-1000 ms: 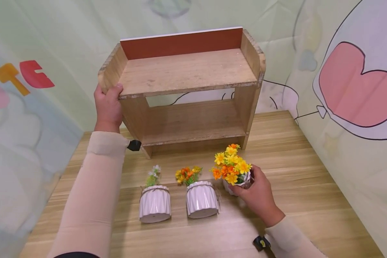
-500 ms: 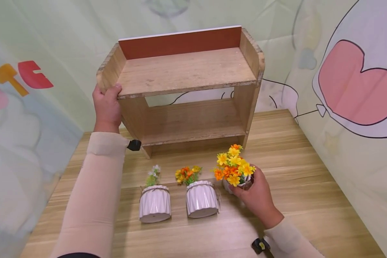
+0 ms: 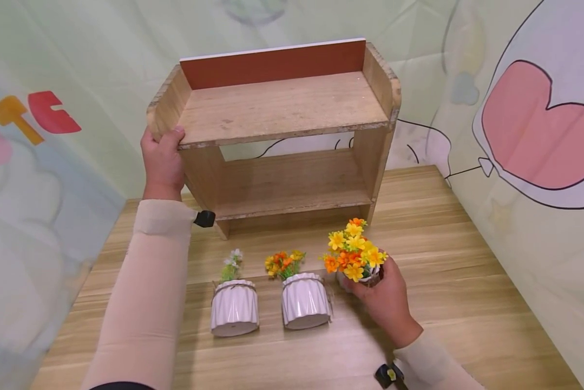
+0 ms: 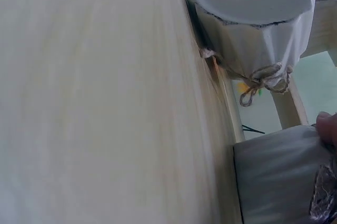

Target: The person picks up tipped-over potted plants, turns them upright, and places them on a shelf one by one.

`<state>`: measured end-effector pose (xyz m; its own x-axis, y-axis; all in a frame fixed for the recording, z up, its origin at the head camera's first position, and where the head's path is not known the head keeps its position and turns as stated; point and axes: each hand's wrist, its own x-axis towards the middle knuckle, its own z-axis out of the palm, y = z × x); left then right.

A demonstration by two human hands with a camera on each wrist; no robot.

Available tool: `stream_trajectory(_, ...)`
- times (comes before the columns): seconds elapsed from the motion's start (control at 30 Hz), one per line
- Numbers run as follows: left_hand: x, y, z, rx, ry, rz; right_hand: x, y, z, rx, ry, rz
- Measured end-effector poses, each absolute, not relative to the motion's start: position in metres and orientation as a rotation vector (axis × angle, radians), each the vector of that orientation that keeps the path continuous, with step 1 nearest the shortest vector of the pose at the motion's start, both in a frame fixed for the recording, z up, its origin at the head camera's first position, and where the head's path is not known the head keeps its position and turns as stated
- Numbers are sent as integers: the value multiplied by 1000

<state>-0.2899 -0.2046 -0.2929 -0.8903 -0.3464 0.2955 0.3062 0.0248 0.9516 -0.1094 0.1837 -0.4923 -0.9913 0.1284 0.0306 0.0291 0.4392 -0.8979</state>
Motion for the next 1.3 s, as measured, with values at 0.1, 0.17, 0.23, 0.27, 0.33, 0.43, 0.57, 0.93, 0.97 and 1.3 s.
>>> stream_trajectory(0.1,-290,-205,-293,42,-1865,-1918,-108,183,-491,-170,-2553,1639)
stream_trajectory(0.17,-290,-204,-292,49,-1871,-1922,-108,182,-491,-176,-2535,1640)
stream_trajectory(0.23,-291,-204,-292,53,-1865,-1917,-107,181,-490,-170,-2519,1637)
stream_trajectory(0.27,-291,-204,-292,59,-1861,-1919,-107,181,-488,-164,-2511,1635)
stream_trajectory(0.33,-290,-204,-292,66,-1855,-1922,-108,180,-484,-159,-2505,1621)
stream_trajectory(0.43,-289,-204,-292,66,-1859,-1911,-109,179,-474,-151,-2505,1591)
stream_trajectory(0.57,-287,-204,-293,79,-1890,-1895,-111,177,-457,-115,-2485,1560)
stream_trajectory(0.93,-292,-204,-295,10,-1804,-1916,-124,173,-384,39,-2318,1517)
stream_trajectory(0.97,-292,-204,-296,6,-1800,-1918,-126,173,-376,43,-2311,1505)
stream_trajectory(1.3,-293,-205,-296,-7,-1795,-1924,-147,178,-318,134,-2228,1583)
